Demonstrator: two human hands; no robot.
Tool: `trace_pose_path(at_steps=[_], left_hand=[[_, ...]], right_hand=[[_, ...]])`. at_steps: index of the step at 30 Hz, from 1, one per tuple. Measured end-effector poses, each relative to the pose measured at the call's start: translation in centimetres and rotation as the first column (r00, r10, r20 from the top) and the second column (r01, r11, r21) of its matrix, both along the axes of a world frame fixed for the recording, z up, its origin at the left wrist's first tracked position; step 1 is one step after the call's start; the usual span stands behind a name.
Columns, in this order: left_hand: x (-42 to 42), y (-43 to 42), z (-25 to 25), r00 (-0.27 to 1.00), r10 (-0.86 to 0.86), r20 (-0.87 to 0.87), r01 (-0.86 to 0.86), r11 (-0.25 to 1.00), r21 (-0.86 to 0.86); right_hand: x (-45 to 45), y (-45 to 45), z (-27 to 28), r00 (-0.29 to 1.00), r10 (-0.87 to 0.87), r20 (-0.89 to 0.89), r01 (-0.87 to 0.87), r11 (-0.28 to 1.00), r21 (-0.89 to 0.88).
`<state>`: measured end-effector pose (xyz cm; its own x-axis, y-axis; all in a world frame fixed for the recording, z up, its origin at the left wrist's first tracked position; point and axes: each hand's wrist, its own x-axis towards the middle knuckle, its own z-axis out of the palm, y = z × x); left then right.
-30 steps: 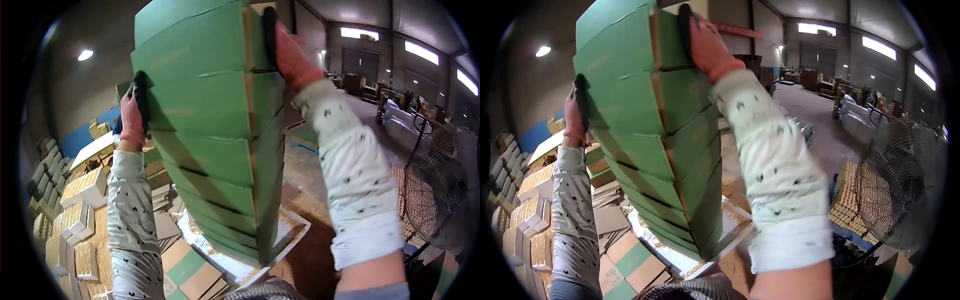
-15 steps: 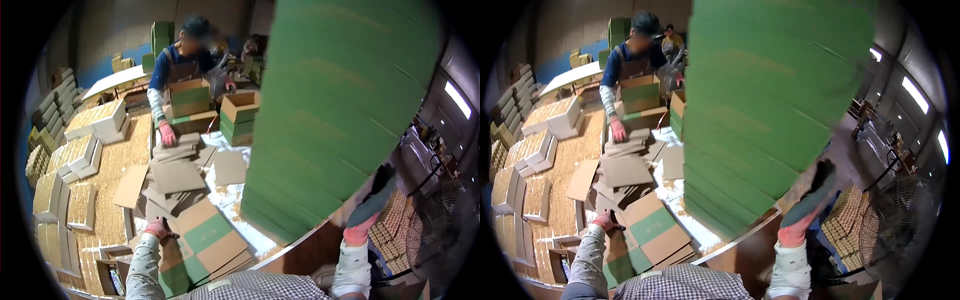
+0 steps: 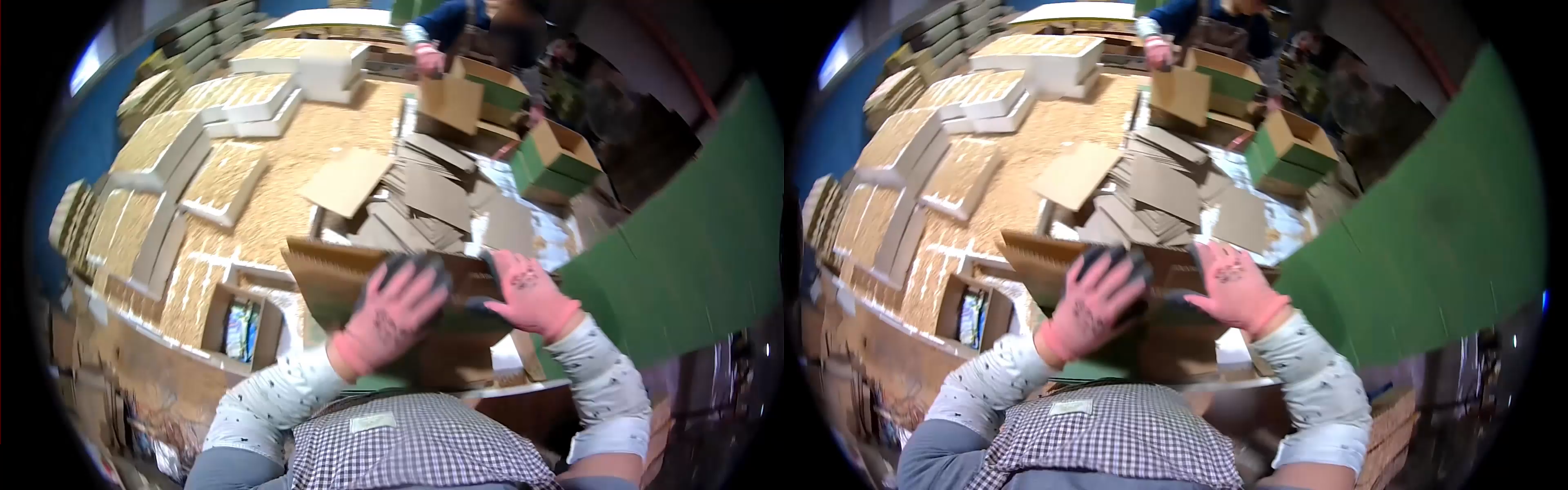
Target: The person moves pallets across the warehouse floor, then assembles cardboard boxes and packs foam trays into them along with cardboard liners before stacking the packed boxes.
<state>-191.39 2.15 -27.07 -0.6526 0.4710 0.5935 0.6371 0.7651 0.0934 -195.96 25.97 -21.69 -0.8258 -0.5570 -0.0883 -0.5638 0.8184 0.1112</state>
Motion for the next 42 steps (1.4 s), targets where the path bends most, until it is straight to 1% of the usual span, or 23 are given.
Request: trace_pose_path(at_steps=[3,6,7,9,10,12,14,16,19,21,23,25,26,29,30,31,33,34,35,37,39,41,42], left_hand=[[4.1,-0.9,-1.1,0.996,-0.068,-0.051,0.074,0.99,0.124],[5.8,-3.8,3.6,0.972,-0.23,0.04,0.231,0.973,-0.027],[6.0,-4.7,5.3,0.901,-0.392,0.187,0.421,0.894,-0.151],[5.6,-6.3,5.4,0.672,-0.575,0.466,0.655,0.755,-0.014],[4.8,-7.6,5.7,0.683,-0.523,0.511,0.574,0.816,0.067],[2.5,-9.2,6.5,0.918,0.014,0.396,-0.029,0.999,0.033],[-0.2,-9.7,5.1,0.832,0.28,0.479,-0.309,0.951,-0.019],[0.4,-8.6,5.9,0.841,0.134,0.524,-0.141,0.99,-0.026],[-0.9,-6.9,1.8,0.979,-0.052,0.196,0.083,0.985,-0.154],[-3.6,-4.4,3.4,0.889,0.069,0.452,0.058,0.963,-0.263],[-6.6,-0.8,0.7,0.796,0.286,0.533,-0.003,0.883,-0.47],[-7.3,0.7,-5.9,0.937,0.168,0.306,-0.149,0.985,-0.082],[-7.0,0.8,-4.3,0.875,0.164,0.456,-0.109,0.983,-0.146],[-5.7,0.4,-2.1,0.933,0.36,-0.022,-0.33,0.877,0.35],[-5.8,-0.3,-2.8,0.904,0.426,0.041,-0.414,0.845,0.34],[-6.1,-0.6,-2.8,0.835,0.551,0.004,-0.538,0.813,0.224],[-6.0,-1.5,-3.6,0.535,0.55,0.641,-0.576,0.793,-0.2],[-5.1,-2.4,-2.2,0.552,0.516,0.655,-0.508,0.831,-0.227],[-3.9,-3.6,-1.3,0.645,0.406,0.648,-0.441,0.89,-0.118],[-0.8,-5.9,0.9,0.961,0.189,0.2,-0.257,0.879,0.402],[1.2,-7.7,1.5,0.983,0.078,-0.165,0.039,0.791,0.611],[0.5,-6.9,-4.6,0.99,-0.139,0.023,0.03,0.371,0.928],[0.0,-7.1,-8.7,0.94,-0.313,0.134,-0.096,0.136,0.986]], right_hand=[[-2.1,-0.3,1.6,0.96,0.106,0.259,-0.089,0.993,-0.077],[-3.9,-4.4,5.8,0.855,-0.032,0.518,0.083,0.994,-0.076],[-5.2,-4.4,3.1,0.941,0.026,0.337,0.02,0.991,-0.132],[-6.0,-6.1,-0.3,0.998,0.057,-0.015,-0.058,0.994,-0.097],[-5.4,-7.7,-1.0,0.986,0.051,-0.161,-0.056,0.998,-0.028],[-2.8,-8.1,1.2,0.96,0.215,-0.179,-0.231,0.97,-0.072],[-0.6,-6.8,2.9,0.868,0.39,-0.307,-0.455,0.873,-0.178],[2.2,-1.8,4.3,0.868,0.458,0.19,-0.399,0.873,-0.282],[4.0,-1.8,-0.5,0.913,0.201,0.356,-0.224,0.974,0.025],[4.2,-5.8,-1.4,0.995,0.031,-0.093,-0.042,0.992,-0.116],[3.3,-5.7,-5.3,0.966,0.254,0.04,-0.256,0.965,0.057],[0.6,-3.5,-0.5,0.908,0.385,-0.165,-0.406,0.906,-0.122],[0.4,-1.8,2.3,0.905,0.173,-0.388,-0.286,0.923,-0.256],[-3.2,1.1,-5.8,0.624,-0.032,-0.781,-0.106,0.986,-0.125],[-2.1,-0.2,-7.9,0.987,-0.014,-0.16,-0.031,0.961,-0.276],[2.3,-4.6,-4.9,0.978,-0.081,-0.194,0.028,0.965,-0.262],[2.4,-4.7,-9.0,0.98,-0.159,0.116,0.196,0.853,-0.485],[2.1,-2.5,-10.5,0.973,-0.11,0.201,0.203,0.816,-0.541],[0.8,1.6,-11.3,0.959,-0.055,0.278,0.217,0.771,-0.598],[-2.0,6.9,-12.3,0.912,0.097,0.4,0.235,0.674,-0.7],[0.4,6.0,-7.8,0.781,0.078,0.62,0.598,0.195,-0.777],[3.6,3.1,-3.6,0.994,0.055,0.098,0.068,0.393,-0.917],[2.9,1.7,-2.5,0.981,0.167,0.099,-0.045,0.693,-0.72]])
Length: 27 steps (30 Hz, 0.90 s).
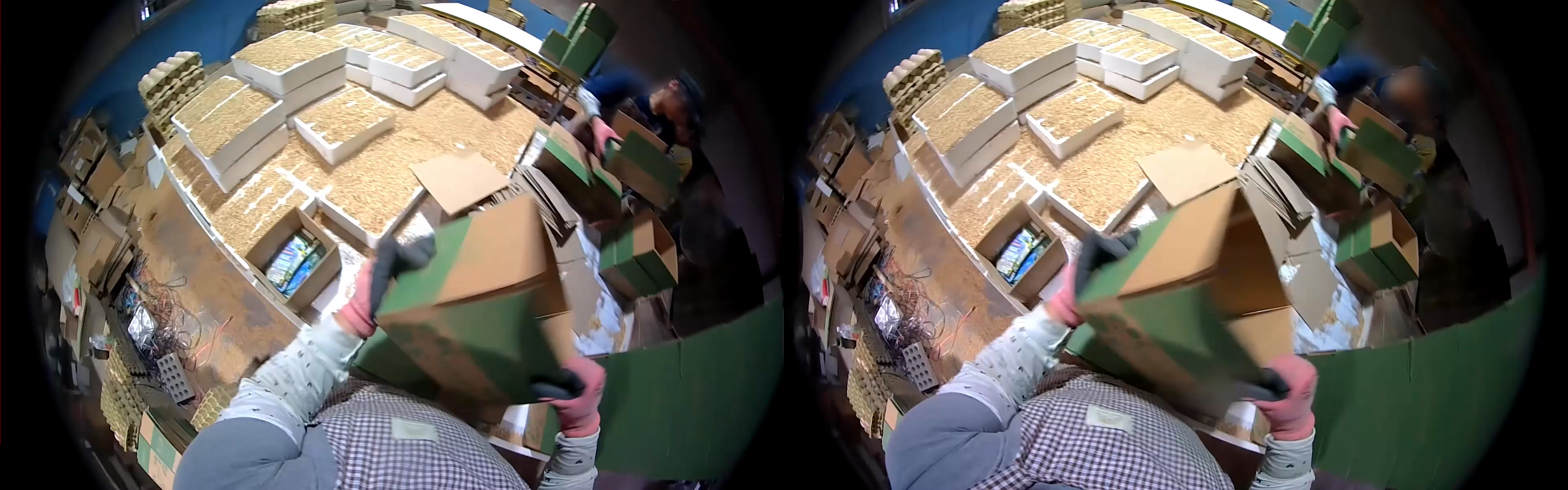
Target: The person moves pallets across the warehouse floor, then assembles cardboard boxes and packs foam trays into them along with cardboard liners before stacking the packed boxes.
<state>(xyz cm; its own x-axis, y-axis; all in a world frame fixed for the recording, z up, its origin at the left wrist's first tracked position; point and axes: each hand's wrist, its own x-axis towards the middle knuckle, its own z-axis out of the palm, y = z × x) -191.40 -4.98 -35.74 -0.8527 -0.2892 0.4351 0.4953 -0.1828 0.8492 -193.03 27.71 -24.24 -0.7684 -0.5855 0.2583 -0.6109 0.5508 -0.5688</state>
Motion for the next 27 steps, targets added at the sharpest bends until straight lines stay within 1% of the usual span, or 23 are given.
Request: trace_pose_path(at_steps=[1,2,3,5,6,7,8,9,11,12,13,14,17,18,19,20,21,22,23,24,25,26,27], left_hand=[[-0.5,-0.3,-4.1,0.982,-0.117,0.151,0.076,0.965,0.252],[-1.3,-2.1,-13.7,0.914,0.029,0.404,-0.001,0.998,-0.067],[-0.6,-2.5,-8.6,0.895,0.003,0.445,0.111,0.967,-0.229],[-2.8,-4.2,-14.8,0.802,0.421,0.423,-0.323,0.902,-0.287],[-4.7,-6.2,-18.5,0.56,0.656,0.506,-0.2,0.7,-0.686],[-6.5,-8.1,-20.8,0.301,0.862,0.408,0.079,0.404,-0.911],[-8.4,-9.2,-19.8,0.15,0.725,0.672,-0.185,0.688,-0.701],[-10.3,-10.2,-18.6,0.048,0.543,0.839,-0.531,0.725,-0.439],[-13.1,-10.1,-17.2,-0.122,0.522,0.844,-0.519,0.691,-0.502],[-13.4,-9.5,-15.6,0.017,0.507,0.862,-0.717,0.607,-0.343],[-13.0,-8.1,-14.1,0.139,0.584,0.799,-0.802,0.539,-0.255],[-13.3,-8.0,-15.0,0.23,0.64,0.733,-0.824,0.529,-0.203],[-12.7,-10.1,-19.6,0.576,0.534,0.618,-0.76,0.629,0.165],[-10.5,-9.9,-13.0,0.662,0.416,0.624,-0.703,0.634,0.322],[-9.4,-10.2,-11.3,0.702,0.44,0.56,-0.648,0.72,0.248],[-8.0,-10.0,-10.1,0.72,0.519,0.461,-0.591,0.807,0.014],[-6.2,-9.7,-8.0,0.724,0.615,0.313,-0.541,0.787,-0.297],[-4.6,-9.3,-6.1,0.76,0.62,0.195,-0.501,0.75,-0.432],[-4.0,-8.9,-5.0,0.868,0.432,0.244,-0.413,0.902,-0.13],[-3.5,-8.6,-4.0,0.937,0.251,0.242,-0.3,0.933,0.196],[-2.7,-8.4,-3.0,0.947,0.265,0.184,-0.267,0.964,-0.014],[-1.9,-8.3,-1.9,0.954,0.278,0.107,-0.251,0.944,-0.213],[-1.2,-7.7,-0.8,0.966,0.259,0.001,-0.242,0.905,-0.351]], right_hand=[[-0.8,-1.2,0.4,0.99,0.143,-0.019,-0.127,0.927,0.352],[-1.6,-1.3,-3.9,0.978,0.209,-0.013,-0.198,0.943,0.269],[-1.6,-2.1,-6.5,0.974,0.225,0.016,-0.196,0.813,0.549],[-1.4,-2.9,-5.6,0.955,0.246,-0.164,-0.134,0.855,0.501],[-1.4,-3.1,-5.5,0.961,0.242,-0.132,-0.143,0.846,0.513],[-1.4,-3.2,-5.5,0.967,0.236,-0.097,-0.152,0.838,0.525],[-1.6,-3.4,-5.5,0.972,0.229,-0.061,-0.161,0.829,0.536],[-1.6,-3.7,-5.5,0.974,0.222,-0.043,-0.164,0.825,0.541],[-2.1,-3.9,-5.2,0.978,0.206,-0.012,-0.165,0.817,0.552],[-2.3,-3.6,-5.8,0.977,0.213,0.008,-0.187,0.837,0.515],[-2.4,-3.4,-5.8,0.979,0.205,-0.006,-0.172,0.84,0.515],[-2.4,-3.5,-5.8,0.98,0.197,-0.022,-0.158,0.844,0.513],[-2.1,-3.7,-5.4,0.982,0.186,-0.012,-0.155,0.852,0.501],[-2.3,-3.8,-5.3,0.982,0.189,-0.015,-0.158,0.857,0.49],[-2.4,-3.7,-5.3,0.982,0.191,0.001,-0.167,0.856,0.489],[-2.3,-3.4,-5.4,0.981,0.191,0.021,-0.177,0.856,0.486],[-2.0,-3.1,-5.5,0.982,0.188,0.038,-0.182,0.857,0.482],[-2.0,-3.2,-5.3,0.98,0.198,-0.031,-0.157,0.855,0.495],[-2.0,-3.3,-4.9,0.975,0.203,-0.095,-0.128,0.851,0.509],[-1.5,-3.0,-4.5,0.967,0.204,-0.151,-0.096,0.844,0.527],[-1.1,-1.9,-5.2,0.965,0.203,-0.168,-0.091,0.855,0.511],[-1.9,-1.5,-5.6,0.978,0.198,-0.07,-0.173,0.949,0.263],[-2.3,-1.2,-5.4,0.967,0.158,0.201,-0.152,0.987,-0.045]])
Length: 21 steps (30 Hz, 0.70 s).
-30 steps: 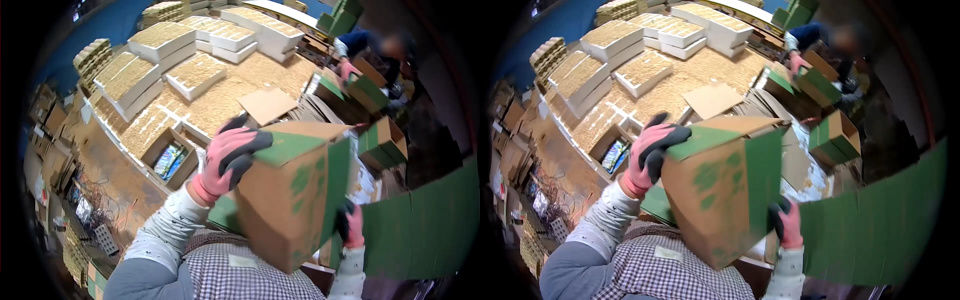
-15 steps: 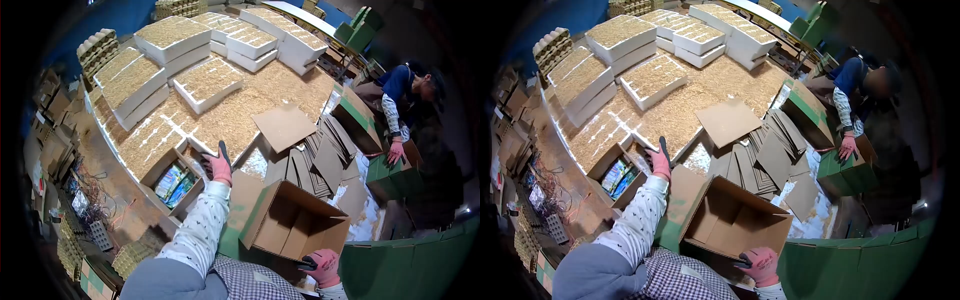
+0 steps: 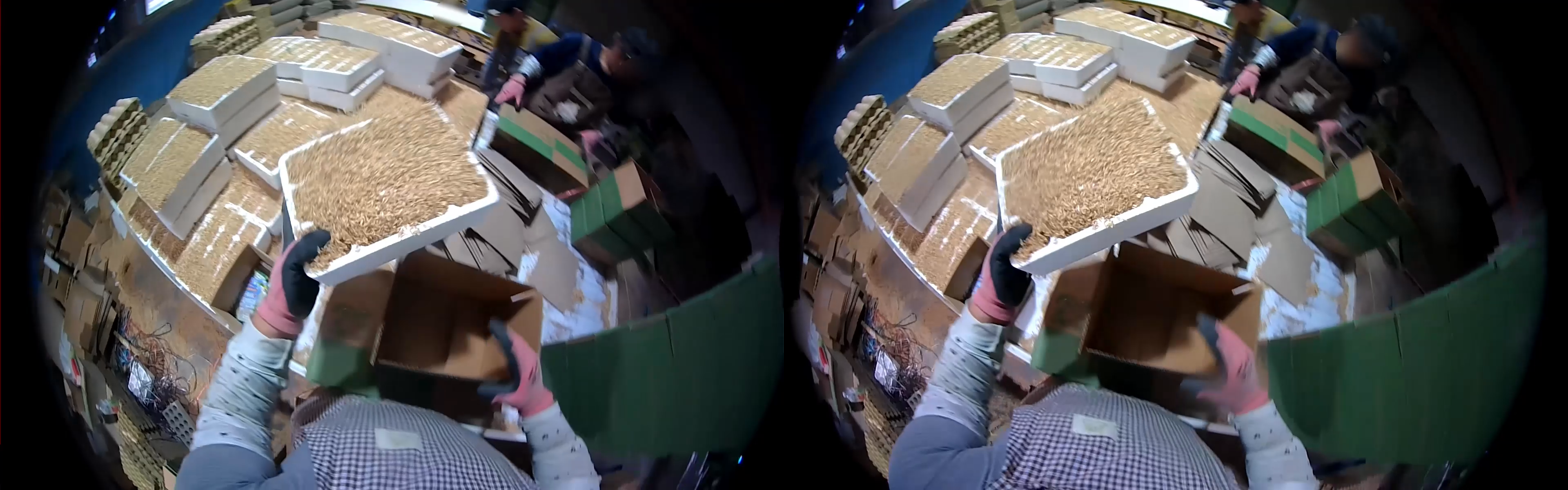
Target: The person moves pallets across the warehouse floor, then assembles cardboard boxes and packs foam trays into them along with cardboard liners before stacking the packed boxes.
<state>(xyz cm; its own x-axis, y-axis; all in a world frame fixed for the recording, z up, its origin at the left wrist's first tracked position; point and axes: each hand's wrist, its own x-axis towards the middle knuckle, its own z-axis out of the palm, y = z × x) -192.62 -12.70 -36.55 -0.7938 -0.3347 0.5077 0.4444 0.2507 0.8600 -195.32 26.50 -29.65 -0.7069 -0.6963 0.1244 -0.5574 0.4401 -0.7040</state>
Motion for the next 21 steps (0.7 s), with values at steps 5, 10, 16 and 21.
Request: trace_pose_path(at_steps=[5,10,16,21], left_hand=[[0.8,5.5,3.7,0.872,-0.457,0.175,0.357,0.839,0.411],[1.9,9.5,7.9,0.725,-0.614,0.313,0.413,0.751,0.515],[3.4,9.2,3.5,0.951,-0.204,0.23,0.275,0.901,-0.337],[4.1,7.2,0.0,0.757,-0.471,0.453,0.359,0.879,0.313]], right_hand=[[-1.7,0.7,-0.3,0.737,0.188,0.649,0.425,0.617,-0.662],[2.3,3.1,0.5,0.709,-0.165,0.686,0.659,0.502,-0.56],[5.2,2.0,4.3,0.632,-0.308,0.711,0.692,0.637,-0.339],[1.3,0.6,1.7,0.651,-0.355,0.671,0.366,0.921,0.132]])
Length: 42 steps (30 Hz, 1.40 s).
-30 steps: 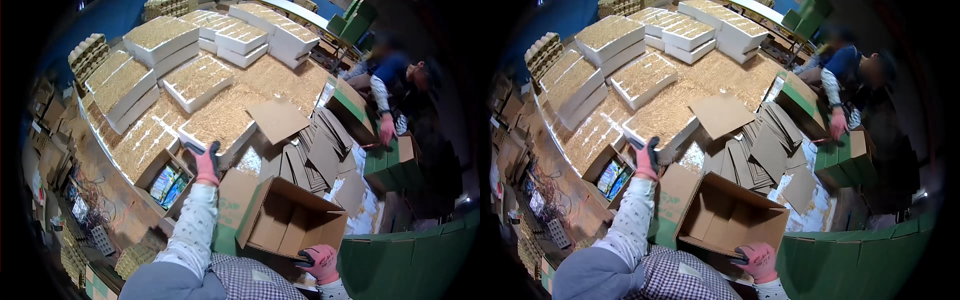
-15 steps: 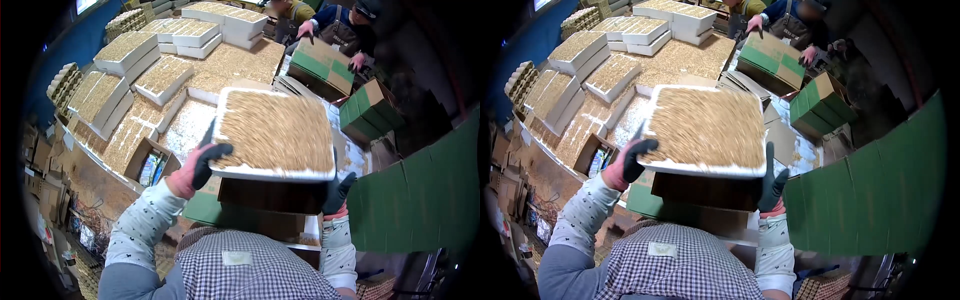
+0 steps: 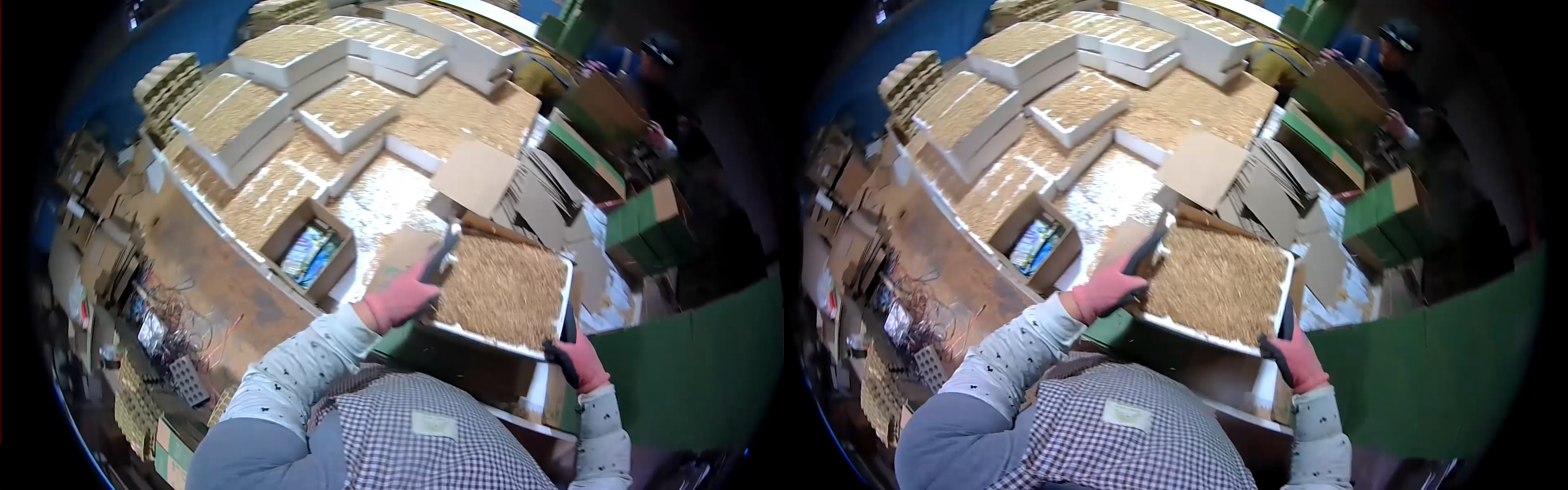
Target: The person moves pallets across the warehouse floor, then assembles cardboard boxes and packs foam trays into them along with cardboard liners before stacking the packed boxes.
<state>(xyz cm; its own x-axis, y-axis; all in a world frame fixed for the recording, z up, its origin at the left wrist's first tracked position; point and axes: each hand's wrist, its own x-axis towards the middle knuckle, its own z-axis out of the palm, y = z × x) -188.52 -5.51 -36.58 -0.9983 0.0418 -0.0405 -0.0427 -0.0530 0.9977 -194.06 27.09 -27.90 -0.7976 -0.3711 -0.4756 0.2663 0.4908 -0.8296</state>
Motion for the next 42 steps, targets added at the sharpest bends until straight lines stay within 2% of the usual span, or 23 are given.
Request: trace_pose_path(at_steps=[1,3,6,7,8,9,10,11,13,15,16,17,19,21,23,25,27,30,36,37,39,41,42], left_hand=[[-0.1,-0.3,-0.2,0.992,-0.032,-0.12,0.007,0.98,-0.201],[1.2,-2.0,3.1,0.997,-0.003,-0.077,0.0,0.999,-0.037],[2.0,-7.6,3.4,0.984,0.178,-0.012,-0.178,0.974,-0.141],[2.4,-10.3,1.2,0.921,0.372,-0.12,-0.382,0.79,-0.479],[3.0,-13.0,-0.7,0.865,0.489,-0.111,-0.286,0.301,-0.91],[4.2,-15.3,-3.9,0.871,0.486,-0.073,-0.069,-0.026,-0.997],[4.5,-15.9,-3.1,0.826,0.516,0.228,0.234,0.055,-0.971],[5.5,-16.9,-6.3,0.831,0.502,0.239,0.331,-0.1,-0.938],[5.3,-17.7,-9.4,0.812,0.535,0.234,0.296,-0.033,-0.955],[5.0,-16.9,-8.4,0.786,0.555,0.273,0.314,0.022,-0.949],[5.3,-16.9,-8.5,0.796,0.56,0.229,0.264,0.018,-0.964],[5.6,-17.2,-8.7,0.803,0.568,0.182,0.213,0.011,-0.977],[5.7,-17.2,-7.5,0.795,0.591,0.138,0.113,0.079,-0.99],[5.7,-16.7,-5.1,0.762,0.631,0.149,0.015,0.213,-0.977],[6.4,-16.0,-7.2,0.807,0.588,0.055,0.066,0.003,-0.998],[5.0,-15.9,-6.3,0.776,0.506,0.377,0.433,0.007,-0.901],[5.9,-16.8,-7.5,0.836,0.508,0.207,0.246,-0.011,-0.969],[6.6,-18.3,-4.5,0.779,0.61,0.145,0.093,0.117,-0.989],[6.1,-18.7,-0.6,0.723,0.691,-0.004,-0.126,0.126,-0.984],[5.3,-17.0,1.4,0.739,0.673,-0.046,-0.173,0.124,-0.977],[2.6,-8.2,7.9,0.886,0.346,-0.307,-0.429,0.367,-0.825],[1.6,-0.6,10.2,0.975,-0.182,-0.125,-0.075,0.261,-0.962],[2.2,0.7,11.0,0.943,-0.295,-0.151,-0.016,0.417,-0.909]], right_hand=[[-0.4,-1.2,1.5,0.969,0.177,-0.172,-0.148,0.974,0.173],[0.0,-2.9,0.0,0.777,0.44,-0.451,-0.197,0.85,0.489],[-0.5,-7.5,-0.1,0.731,0.682,-0.026,-0.361,0.419,0.833],[-1.1,-7.3,-2.3,0.572,0.814,0.103,-0.461,0.215,0.861],[-1.5,-9.2,-2.8,0.647,0.726,0.233,-0.48,0.151,0.864],[-2.3,-9.3,-4.1,0.401,0.855,0.329,-0.557,-0.058,0.828],[-3.3,-10.5,-2.3,0.368,0.859,0.355,-0.598,-0.073,0.798],[-5.2,-12.1,-0.3,0.324,0.867,0.38,-0.638,-0.097,0.764],[-11.3,-13.0,-0.1,0.488,0.871,-0.064,-0.539,0.358,0.762],[-17.0,-15.5,1.8,0.921,0.388,0.032,-0.386,0.9,0.2],[-20.4,-16.5,-0.5,0.948,0.315,0.053,-0.319,0.935,0.152],[-23.7,-17.3,-4.1,0.967,0.242,0.075,-0.249,0.963,0.103],[-26.9,-19.3,-8.1,0.983,0.184,-0.032,-0.144,0.857,0.494],[-37.3,-16.7,-24.0,0.757,0.478,-0.445,-0.135,0.781,0.61],[-40.1,-16.2,-26.9,0.522,0.714,-0.468,-0.133,0.609,0.782],[-35.2,-20.5,-20.3,0.812,0.283,-0.511,0.015,0.865,0.502],[-31.4,-20.2,-11.8,0.937,-0.09,-0.337,0.043,0.989,-0.143],[-24.9,-16.8,-3.3,0.927,-0.11,-0.358,-0.045,0.917,-0.396],[-14.8,-2.8,3.0,0.863,-0.277,-0.423,0.192,0.953,-0.233],[-13.3,-1.2,3.1,0.78,-0.327,-0.533,0.193,0.937,-0.291],[-9.8,0.7,3.1,0.438,-0.087,-0.894,0.397,0.912,0.106],[-6.2,-0.8,3.9,0.172,0.365,-0.915,0.129,0.912,0.389],[-4.8,-3.0,6.1,0.333,0.444,-0.832,-0.3,0.886,0.352]])
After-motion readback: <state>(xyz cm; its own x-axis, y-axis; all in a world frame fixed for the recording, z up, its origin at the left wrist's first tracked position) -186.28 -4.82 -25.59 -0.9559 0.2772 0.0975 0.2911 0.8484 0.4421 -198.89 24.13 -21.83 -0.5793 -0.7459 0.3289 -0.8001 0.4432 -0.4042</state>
